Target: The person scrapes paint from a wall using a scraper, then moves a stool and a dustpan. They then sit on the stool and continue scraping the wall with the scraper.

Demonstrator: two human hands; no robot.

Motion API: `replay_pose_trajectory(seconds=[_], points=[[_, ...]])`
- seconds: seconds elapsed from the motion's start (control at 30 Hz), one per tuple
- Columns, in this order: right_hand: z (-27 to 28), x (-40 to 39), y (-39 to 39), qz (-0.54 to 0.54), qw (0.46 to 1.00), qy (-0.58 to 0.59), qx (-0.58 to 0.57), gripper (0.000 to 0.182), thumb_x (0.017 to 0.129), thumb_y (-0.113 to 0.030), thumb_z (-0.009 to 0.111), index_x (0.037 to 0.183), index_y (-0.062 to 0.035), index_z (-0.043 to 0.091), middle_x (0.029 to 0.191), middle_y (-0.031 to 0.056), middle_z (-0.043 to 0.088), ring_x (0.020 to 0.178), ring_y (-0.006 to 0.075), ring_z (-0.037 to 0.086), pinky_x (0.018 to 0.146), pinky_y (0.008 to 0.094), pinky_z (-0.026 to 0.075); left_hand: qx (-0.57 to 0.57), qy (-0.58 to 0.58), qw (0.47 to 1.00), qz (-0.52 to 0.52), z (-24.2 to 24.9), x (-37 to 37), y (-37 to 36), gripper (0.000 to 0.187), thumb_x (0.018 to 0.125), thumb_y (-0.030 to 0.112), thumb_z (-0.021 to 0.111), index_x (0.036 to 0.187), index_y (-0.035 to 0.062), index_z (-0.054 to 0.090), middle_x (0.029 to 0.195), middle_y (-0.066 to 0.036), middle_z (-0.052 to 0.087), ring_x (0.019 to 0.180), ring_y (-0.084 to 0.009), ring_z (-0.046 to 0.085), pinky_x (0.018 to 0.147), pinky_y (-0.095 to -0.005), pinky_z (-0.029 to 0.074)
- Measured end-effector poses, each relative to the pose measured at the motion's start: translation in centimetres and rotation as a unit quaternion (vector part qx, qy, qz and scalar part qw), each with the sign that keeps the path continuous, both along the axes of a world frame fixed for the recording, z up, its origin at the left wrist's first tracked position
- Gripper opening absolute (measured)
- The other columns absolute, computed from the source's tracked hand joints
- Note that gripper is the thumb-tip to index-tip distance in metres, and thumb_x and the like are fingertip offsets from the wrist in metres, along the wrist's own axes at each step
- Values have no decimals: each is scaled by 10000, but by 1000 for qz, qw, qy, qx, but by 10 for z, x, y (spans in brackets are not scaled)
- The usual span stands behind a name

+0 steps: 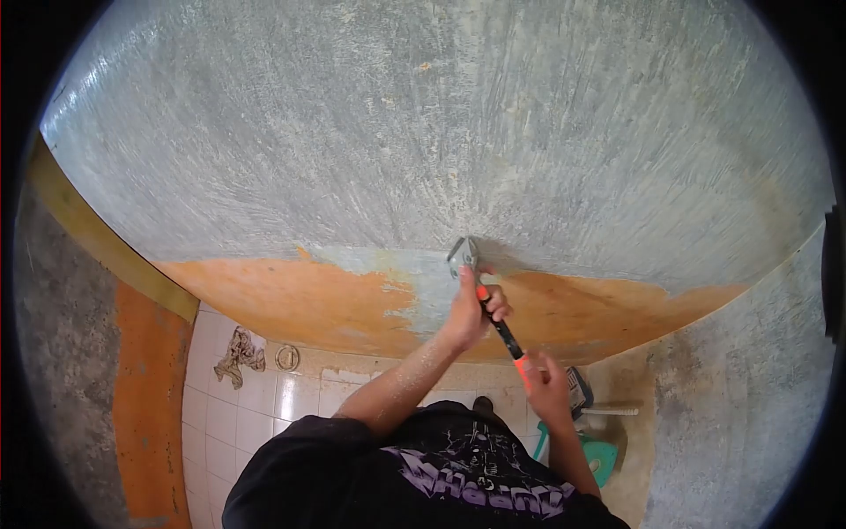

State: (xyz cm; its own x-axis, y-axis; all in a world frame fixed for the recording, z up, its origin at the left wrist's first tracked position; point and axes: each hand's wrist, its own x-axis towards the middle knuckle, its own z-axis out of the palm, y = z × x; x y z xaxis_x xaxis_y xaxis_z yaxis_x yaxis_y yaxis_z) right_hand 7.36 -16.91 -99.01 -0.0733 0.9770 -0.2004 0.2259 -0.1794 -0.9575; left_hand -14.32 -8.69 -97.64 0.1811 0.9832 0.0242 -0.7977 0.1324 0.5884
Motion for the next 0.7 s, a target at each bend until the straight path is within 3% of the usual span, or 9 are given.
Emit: replay_pose_trajectory(seconds=[0.03, 0.07, 0.17, 0.3, 0.33, 0.43, 0.57, 0.7], points=[[-2, -10, 0, 26, 999, 10, -18, 446, 929, -260, 696, 1235, 27, 543, 614, -16, 554, 501, 35, 473, 458, 219, 347, 32, 31, 999, 13, 0, -8, -1, 656, 937, 747, 239, 1160, 145, 380, 661, 4, 351, 622, -171, 403, 775, -399, 428], [-4, -12, -1, 17, 999, 38, -27, 469, 927, -255, 699, 1250, 38, 525, 605, -16, 547, 505, 36, 476, 462, 220, 350, -22, 8, 1000, -5, 3, -8, -4, 679, 928, 760, 219, 1169, 144, 373, 645, 12, 338, 608, -165, 397, 771, -398, 431], [-8, -5, -4, -45, 999, 20, 14, 477, 922, -248, 706, 1259, 35, 520, 608, -10, 551, 512, 41, 491, 465, 221, 358, -11, -54, 998, -2, 0, -2, -2, 644, 953, 721, 279, 1183, 124, 358, 656, -8, 349, 613, -183, 424, 713, -386, 426], [6, 26, -2, -56, 998, 10, 1, 483, 911, -242, 716, 1259, 32, 524, 610, -8, 559, 512, 44, 496, 469, 221, 370, -57, -34, 998, -12, 15, 16, -4, 651, 945, 731, 254, 1183, 135, 364, 661, -4, 346, 628, -186, 430, 737, -405, 437], [-4, 19, 1, -66, 996, -27, 45, 450, 911, -243, 713, 1241, 12, 543, 608, -18, 553, 515, 37, 488, 469, 220, 361, -51, -37, 998, -6, 8, 12, -4, 657, 939, 741, 238, 1177, 143, 373, 660, 0, 347, 632, -187, 430, 750, -413, 436], [1, -3, -2, -4, 999, -38, 37, 417, 911, -254, 712, 1216, -7, 567, 614, -19, 554, 512, 38, 487, 462, 222, 351, 0, -11, 1000, -5, -4, -4, 0, 641, 945, 731, 240, 1162, 147, 388, 678, -5, 371, 651, -194, 446, 793, -439, 461], [2, 3, -9, -74, 996, 0, 43, 383, 916, -267, 706, 1186, -18, 596, 614, -13, 558, 510, 40, 481, 474, 216, 337, -52, -36, 998, -14, 4, 12, -7, 640, 945, 732, 233, 1164, 151, 388, 672, -1, 366, 647, -185, 441, 781, -434, 460], [-3, 14, -2, -58, 994, -74, 52, 381, 918, -269, 703, 1186, -20, 597, 614, 2, 567, 515, 43, 485, 471, 219, 340, -74, -59, 996, -4, 3, 15, -5, 652, 938, 746, 211, 1165, 161, 388, 652, 7, 344, 629, -171, 410, 773, -427, 445]])
